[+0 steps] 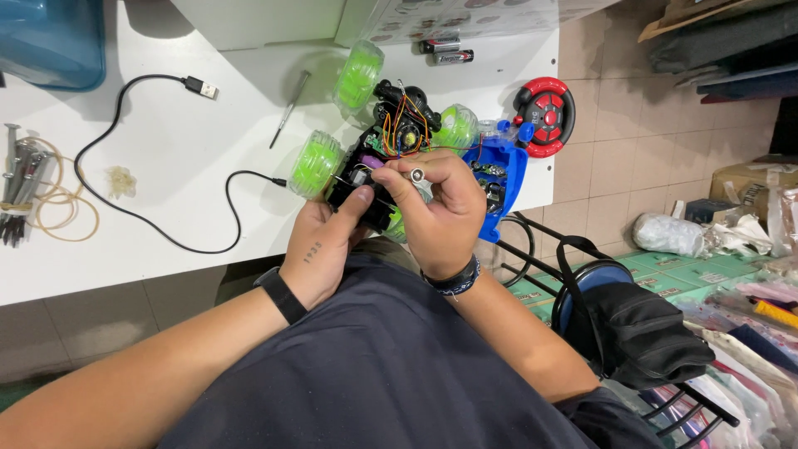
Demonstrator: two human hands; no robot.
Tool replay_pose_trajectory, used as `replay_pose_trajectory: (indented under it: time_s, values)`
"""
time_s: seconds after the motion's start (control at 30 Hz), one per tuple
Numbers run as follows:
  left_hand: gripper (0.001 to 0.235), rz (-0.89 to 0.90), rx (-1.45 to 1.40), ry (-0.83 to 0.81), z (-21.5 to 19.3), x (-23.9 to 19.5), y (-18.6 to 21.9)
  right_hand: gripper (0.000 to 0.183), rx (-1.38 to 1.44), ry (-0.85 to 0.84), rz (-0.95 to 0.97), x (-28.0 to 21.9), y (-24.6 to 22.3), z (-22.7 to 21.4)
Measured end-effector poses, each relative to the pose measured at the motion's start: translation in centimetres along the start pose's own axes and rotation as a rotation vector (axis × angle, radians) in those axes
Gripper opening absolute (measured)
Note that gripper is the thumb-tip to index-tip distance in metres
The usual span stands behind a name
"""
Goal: Repairing or assembling the internal electronic components of a toy stunt car using a screwdriver.
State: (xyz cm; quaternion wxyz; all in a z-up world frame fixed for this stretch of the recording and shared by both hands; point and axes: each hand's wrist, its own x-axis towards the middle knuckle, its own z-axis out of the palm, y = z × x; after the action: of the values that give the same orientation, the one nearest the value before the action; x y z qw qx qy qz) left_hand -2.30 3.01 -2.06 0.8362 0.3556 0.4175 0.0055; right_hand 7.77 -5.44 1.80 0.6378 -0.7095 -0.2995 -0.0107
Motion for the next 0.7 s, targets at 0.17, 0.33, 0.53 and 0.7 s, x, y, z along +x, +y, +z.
replay_pose_trajectory:
  time_s: [0.17,0.33,0.53,0.7]
  values:
    - [0.065,0.001,-0.023,0.013,0.4,-0.4,0.4,0.019,0.103,0.059,-0.126,1.5,-1.4,-1.4]
    - [0.068,0.017,-0.018,0.046,1.3,-1.7,2.4,0.012,0.022,-0.016,-0.172,2.5,-3.2,-6.6]
    - [0.040,0.074,-0.011,0.022,2.7,-3.8,4.7,0.007,-0.433,-0.308,-0.011,1.1,-3.8,-9.7]
    - [0.027,0.121,-0.204,-0.048,3.1,-4.9,4.4,0.022,-0.660,-0.725,-0.069,1.8,-4.4,-7.0]
